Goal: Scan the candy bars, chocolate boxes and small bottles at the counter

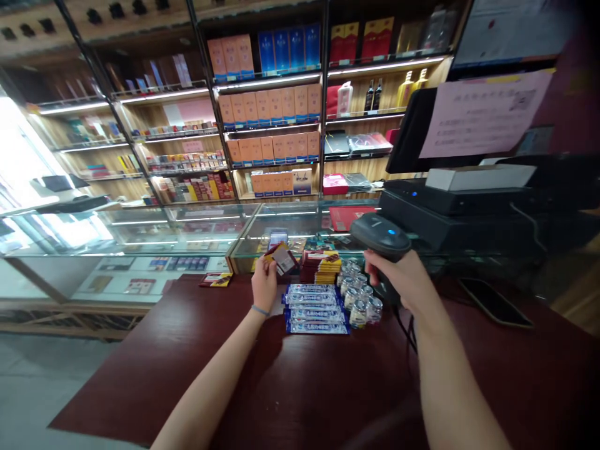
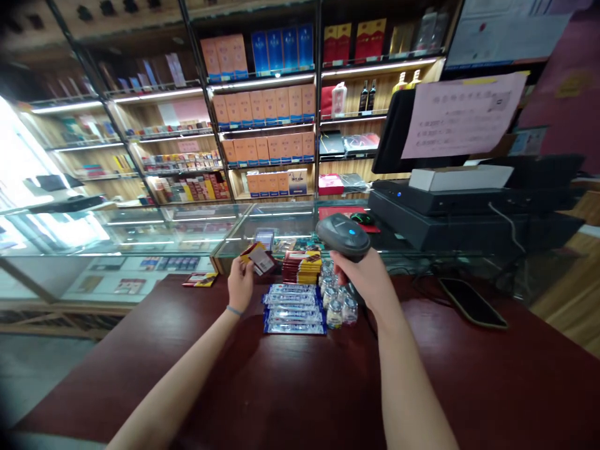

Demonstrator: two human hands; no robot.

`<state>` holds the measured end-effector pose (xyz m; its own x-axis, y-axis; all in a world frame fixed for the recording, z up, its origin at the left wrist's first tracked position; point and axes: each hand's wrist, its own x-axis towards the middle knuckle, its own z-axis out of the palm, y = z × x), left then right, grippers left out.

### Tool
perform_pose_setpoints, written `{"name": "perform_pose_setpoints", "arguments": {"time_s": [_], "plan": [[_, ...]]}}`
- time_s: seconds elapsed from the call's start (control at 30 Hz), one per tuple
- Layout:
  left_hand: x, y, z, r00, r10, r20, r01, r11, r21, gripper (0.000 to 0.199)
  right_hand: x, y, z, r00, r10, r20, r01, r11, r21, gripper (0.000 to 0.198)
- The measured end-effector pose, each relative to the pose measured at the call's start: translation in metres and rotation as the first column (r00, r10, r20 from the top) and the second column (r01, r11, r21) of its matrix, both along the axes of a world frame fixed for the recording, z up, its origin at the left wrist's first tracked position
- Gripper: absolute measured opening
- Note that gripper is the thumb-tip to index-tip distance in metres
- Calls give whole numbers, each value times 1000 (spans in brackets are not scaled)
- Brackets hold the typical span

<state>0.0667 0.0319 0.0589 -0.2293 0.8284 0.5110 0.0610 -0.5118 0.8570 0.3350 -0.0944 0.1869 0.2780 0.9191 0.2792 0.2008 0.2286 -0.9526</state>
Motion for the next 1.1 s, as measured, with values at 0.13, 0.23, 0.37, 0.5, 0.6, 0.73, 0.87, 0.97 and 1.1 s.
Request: {"name": "perform_pose_setpoints", "arguments": {"time_s": [0.13, 0.23, 0.37, 0.5, 0.6, 0.73, 0.87, 0.97, 1.1], "plan": [[-46, 5, -27, 963, -12, 270, 57, 985, -161, 28, -34, 15, -16, 997, 70, 30, -69, 997, -35, 28], [-75, 7, -44, 894, -35, 447, 143, 967, -211, 37, -61, 24, -31, 987, 122, 103, -118, 992, -48, 31], [-102, 9, -60, 807, 18, 590, 148, 961, -232, 38, -101, 30, -58, 950, 268, 160, -250, 960, -124, 29], [-114, 13, -70, 730, 81, 678, 149, 950, -274, 30, -137, 34, -96, 901, 317, 295, -300, 948, -103, 37], [-117, 15, -73, 688, 100, 719, 166, 943, -290, 25, -155, 32, -118, 851, 365, 377, -317, 930, -186, 51], [-119, 17, -74, 672, 131, 729, 169, 931, -323, 22, -164, 27, -126, 809, 425, 407, -323, 899, -296, 43], [-117, 16, -74, 669, 93, 738, 184, 941, -285, 18, -162, 26, -126, 792, 430, 434, -343, 901, -266, 44], [-116, 16, -73, 674, 60, 737, 194, 947, -256, 16, -160, 28, -126, 793, 419, 442, -326, 905, -272, 46], [-117, 17, -73, 656, 121, 745, 166, 940, -299, 19, -158, 30, -126, 821, 418, 390, -323, 902, -286, 59]]}}
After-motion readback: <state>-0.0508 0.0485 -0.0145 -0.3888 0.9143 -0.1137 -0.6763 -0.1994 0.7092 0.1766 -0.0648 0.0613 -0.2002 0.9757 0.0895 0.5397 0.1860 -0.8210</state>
